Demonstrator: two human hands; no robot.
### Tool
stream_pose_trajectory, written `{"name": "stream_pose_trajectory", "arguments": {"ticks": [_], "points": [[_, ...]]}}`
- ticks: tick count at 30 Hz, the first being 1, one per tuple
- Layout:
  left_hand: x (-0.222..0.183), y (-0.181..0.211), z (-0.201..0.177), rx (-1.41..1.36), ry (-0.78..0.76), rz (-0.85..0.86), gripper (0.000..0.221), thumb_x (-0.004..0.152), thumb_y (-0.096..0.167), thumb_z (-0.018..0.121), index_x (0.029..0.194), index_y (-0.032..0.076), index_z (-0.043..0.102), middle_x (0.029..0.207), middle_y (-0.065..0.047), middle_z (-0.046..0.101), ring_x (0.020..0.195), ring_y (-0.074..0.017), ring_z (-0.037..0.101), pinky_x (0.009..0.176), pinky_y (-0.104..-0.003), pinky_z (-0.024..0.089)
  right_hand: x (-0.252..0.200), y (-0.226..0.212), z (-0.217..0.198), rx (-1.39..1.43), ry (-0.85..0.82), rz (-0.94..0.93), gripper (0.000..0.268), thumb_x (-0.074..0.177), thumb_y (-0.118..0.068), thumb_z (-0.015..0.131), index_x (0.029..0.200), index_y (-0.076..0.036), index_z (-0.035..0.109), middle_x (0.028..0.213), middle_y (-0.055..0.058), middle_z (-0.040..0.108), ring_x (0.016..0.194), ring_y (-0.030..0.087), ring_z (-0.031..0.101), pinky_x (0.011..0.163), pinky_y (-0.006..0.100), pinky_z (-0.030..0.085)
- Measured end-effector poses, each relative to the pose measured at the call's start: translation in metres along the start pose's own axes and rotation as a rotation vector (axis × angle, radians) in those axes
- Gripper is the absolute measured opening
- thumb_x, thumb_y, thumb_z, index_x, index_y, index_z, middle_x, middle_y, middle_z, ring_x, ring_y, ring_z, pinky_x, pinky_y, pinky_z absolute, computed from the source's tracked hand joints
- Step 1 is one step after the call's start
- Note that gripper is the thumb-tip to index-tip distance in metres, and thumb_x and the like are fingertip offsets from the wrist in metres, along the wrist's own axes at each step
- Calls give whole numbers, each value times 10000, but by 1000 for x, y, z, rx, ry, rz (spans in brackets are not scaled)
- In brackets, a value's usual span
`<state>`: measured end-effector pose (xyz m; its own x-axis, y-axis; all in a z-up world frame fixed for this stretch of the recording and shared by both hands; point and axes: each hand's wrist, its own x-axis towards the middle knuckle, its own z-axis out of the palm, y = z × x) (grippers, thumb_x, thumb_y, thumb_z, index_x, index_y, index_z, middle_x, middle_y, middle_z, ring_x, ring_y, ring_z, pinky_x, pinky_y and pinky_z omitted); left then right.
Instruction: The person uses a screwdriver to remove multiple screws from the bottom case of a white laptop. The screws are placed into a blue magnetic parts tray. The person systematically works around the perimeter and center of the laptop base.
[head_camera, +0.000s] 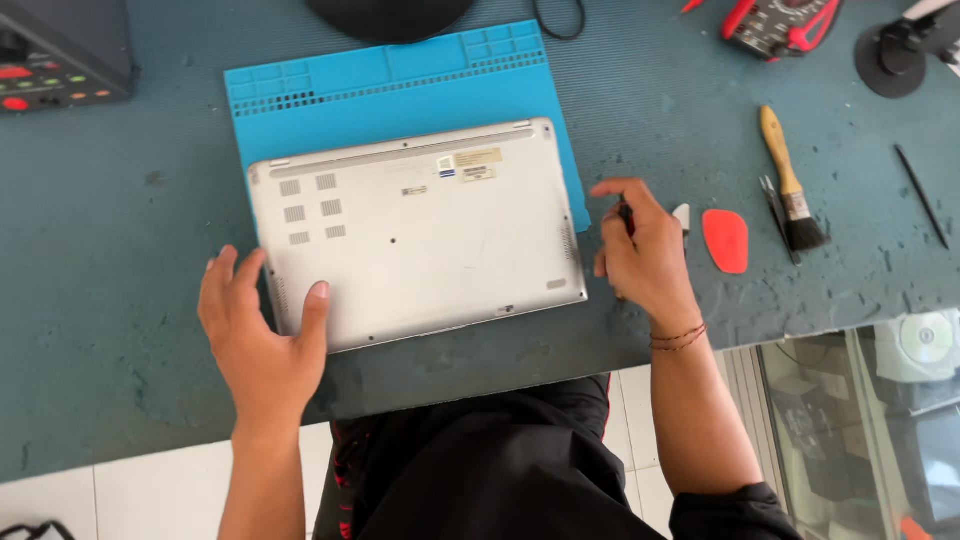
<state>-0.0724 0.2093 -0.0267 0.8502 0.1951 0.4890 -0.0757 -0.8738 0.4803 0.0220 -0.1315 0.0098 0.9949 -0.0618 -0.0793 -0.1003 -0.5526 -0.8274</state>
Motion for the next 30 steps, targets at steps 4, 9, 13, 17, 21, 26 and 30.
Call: {"name": "stream_pose_trajectory", "arguments": {"ticks": [4,9,13,17,21,26,30], "points": [[-8,1,-6,-83,-58,-141,712,831,346,726,1353,-61,462,1338,-333,445,1284,-533,372,1083,-607,195,5,18,21,-214,53,-96,118,876,-188,669,986,-214,701,554,38,579,526,225,582,538,361,473],[-3,12,-8,-234,-168,-251,724,788,327,723,1342,-30,423,1400,-323,399,1348,-510,297,1097,-646,81,0,18,36,-369,231,-253,269,849,-310,802,987,-83,758,652,100,602,617,262,616,589,343,517],[-2,20,-4,-289,-165,-285,648,812,319,714,1299,-16,447,1408,-298,401,1367,-466,298,1116,-612,77,2,15,38,-384,196,-248,405,846,-346,806,1037,6,740,671,124,576,597,280,607,580,368,514],[-5,20,5,-344,-112,-307,515,785,323,755,1110,42,472,1421,-301,374,1377,-471,277,1134,-583,92,10,26,38,-267,184,-212,401,791,-303,861,1020,-2,729,745,110,590,539,203,580,514,314,483],[-2,19,6,-369,-91,-327,454,764,303,785,926,73,429,1431,-328,360,1361,-487,295,1135,-586,126,16,17,37,-159,140,-142,377,782,-264,861,1005,2,714,775,116,590,561,187,581,514,285,478],[19,14,8,-352,-84,-306,450,750,280,812,887,73,437,1397,-364,380,1344,-493,315,1130,-584,142,36,16,44,-140,134,-159,347,774,-210,858,1000,10,713,786,126,595,579,196,596,518,285,491],[31,11,9,-342,-103,-298,415,759,261,813,877,71,464,1383,-378,387,1342,-494,329,1134,-569,149,43,13,48,-118,138,-155,340,765,-181,856,1006,11,713,789,126,592,587,203,605,520,280,507]]}}
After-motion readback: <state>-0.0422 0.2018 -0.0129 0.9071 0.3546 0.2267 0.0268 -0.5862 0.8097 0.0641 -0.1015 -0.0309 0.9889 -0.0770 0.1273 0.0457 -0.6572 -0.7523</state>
